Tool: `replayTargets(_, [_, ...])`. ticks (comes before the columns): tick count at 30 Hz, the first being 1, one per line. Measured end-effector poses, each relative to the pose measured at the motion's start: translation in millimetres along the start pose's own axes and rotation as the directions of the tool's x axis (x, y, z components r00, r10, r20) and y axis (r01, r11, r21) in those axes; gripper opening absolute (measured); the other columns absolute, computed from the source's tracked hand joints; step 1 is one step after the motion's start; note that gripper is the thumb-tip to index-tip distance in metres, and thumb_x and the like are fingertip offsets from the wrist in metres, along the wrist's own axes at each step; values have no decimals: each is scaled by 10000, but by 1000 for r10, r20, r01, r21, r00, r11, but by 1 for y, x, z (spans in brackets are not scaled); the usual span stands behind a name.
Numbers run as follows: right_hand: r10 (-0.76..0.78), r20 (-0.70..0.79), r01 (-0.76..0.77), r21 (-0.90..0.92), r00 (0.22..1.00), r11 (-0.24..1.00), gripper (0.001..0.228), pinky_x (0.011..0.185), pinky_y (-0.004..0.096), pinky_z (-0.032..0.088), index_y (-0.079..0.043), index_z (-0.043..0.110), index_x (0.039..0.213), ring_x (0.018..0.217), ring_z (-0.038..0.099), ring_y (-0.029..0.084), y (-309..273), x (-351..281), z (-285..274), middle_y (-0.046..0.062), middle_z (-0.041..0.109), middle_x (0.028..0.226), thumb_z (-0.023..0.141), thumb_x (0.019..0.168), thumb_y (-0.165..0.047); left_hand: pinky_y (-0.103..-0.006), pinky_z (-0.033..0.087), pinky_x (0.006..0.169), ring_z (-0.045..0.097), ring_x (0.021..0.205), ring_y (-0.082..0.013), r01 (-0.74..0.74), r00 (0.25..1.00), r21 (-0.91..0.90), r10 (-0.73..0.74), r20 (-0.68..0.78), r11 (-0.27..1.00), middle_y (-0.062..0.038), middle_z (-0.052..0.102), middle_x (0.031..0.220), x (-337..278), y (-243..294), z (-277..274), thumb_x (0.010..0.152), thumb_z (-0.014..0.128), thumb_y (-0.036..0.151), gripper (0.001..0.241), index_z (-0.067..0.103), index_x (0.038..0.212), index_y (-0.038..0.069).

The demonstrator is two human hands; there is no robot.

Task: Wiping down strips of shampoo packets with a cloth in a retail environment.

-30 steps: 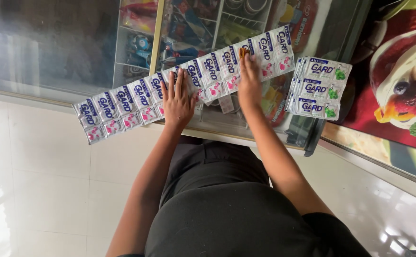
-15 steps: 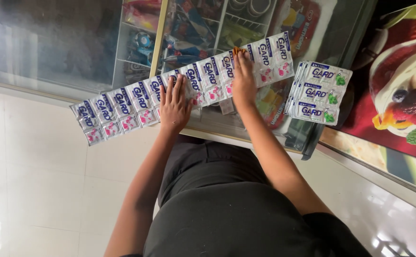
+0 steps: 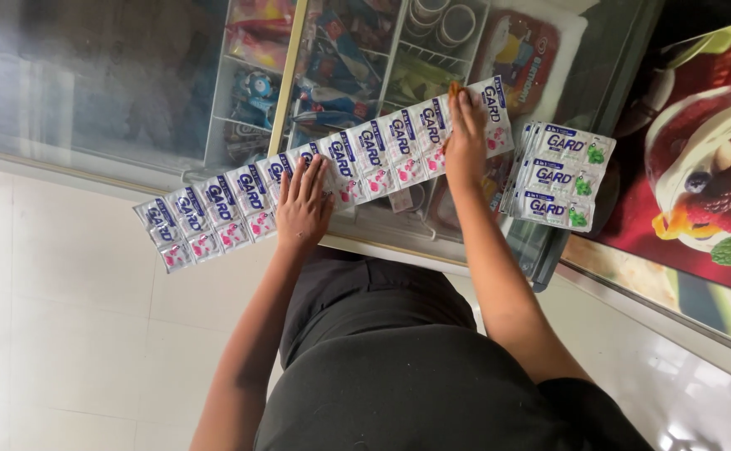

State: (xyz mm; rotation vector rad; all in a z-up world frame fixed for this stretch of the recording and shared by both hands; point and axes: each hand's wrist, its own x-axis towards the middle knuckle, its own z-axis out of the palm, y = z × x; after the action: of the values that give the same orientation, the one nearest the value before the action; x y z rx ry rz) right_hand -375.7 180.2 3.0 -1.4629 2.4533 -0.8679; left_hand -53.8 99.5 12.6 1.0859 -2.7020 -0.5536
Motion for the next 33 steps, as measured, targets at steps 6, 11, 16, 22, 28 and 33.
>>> replayTargets(6, [-59,-18,61,180,998,982,336,1154,381,468,-77,649,1350,1400,569,292,-58,-55,39,141,619,1444,620,1024,-1,-592,169,1301,260,1584,-289,131,991,-107,-131,1,986,-98,338,1667,24,29,15,917,608,291,768,349,1599,50])
replayTargets(11, [-259,65,247,158,964,956,355,1202,390,469,-70,638,1384,1420,564,275,-41,-58,32,121,619,1457,564,1051,26,-660,128,1220,251,1557,-274,78,997,73,-76,-34,994,-109,312,1669,32,39,15,953,623,391,790,331,1611,66])
replayTargets(16, [95,50,-86,-158,994,984,627,905,294,585,-127,562,1483,1459,485,275,7,-17,-18,114,548,1569,433,945,168,-647,133,1253,252,1578,-280,49,998,38,-47,-45,998,-104,300,1689,25,29,24,1030,602,442,757,332,1636,78])
replayTargets(22, [66,-3,-63,230,998,971,420,1196,360,495,-46,493,1564,1493,512,212,-35,-63,43,131,515,1602,470,1145,-21,-645,137,1221,278,1540,-329,82,997,58,-82,-5,995,-153,328,1652,33,49,22,960,554,349,755,337,1590,-7])
replayTargets(28, [-291,137,289,37,947,957,472,1183,403,443,9,528,1460,1442,504,327,-51,-60,13,179,544,1529,554,989,14,-508,227,1273,281,1570,-357,-19,1000,-152,15,-22,988,-215,297,1675,36,76,36,1032,490,240,672,292,1612,-38])
replayTargets(33, [-196,9,186,-364,981,913,631,1137,468,429,19,543,1450,1381,515,404,-6,-22,-42,194,576,1470,591,821,46,-498,246,1272,264,1567,-376,-104,994,-133,107,23,986,-240,293,1662,37,73,27,1033,490,270,696,281,1594,-85])
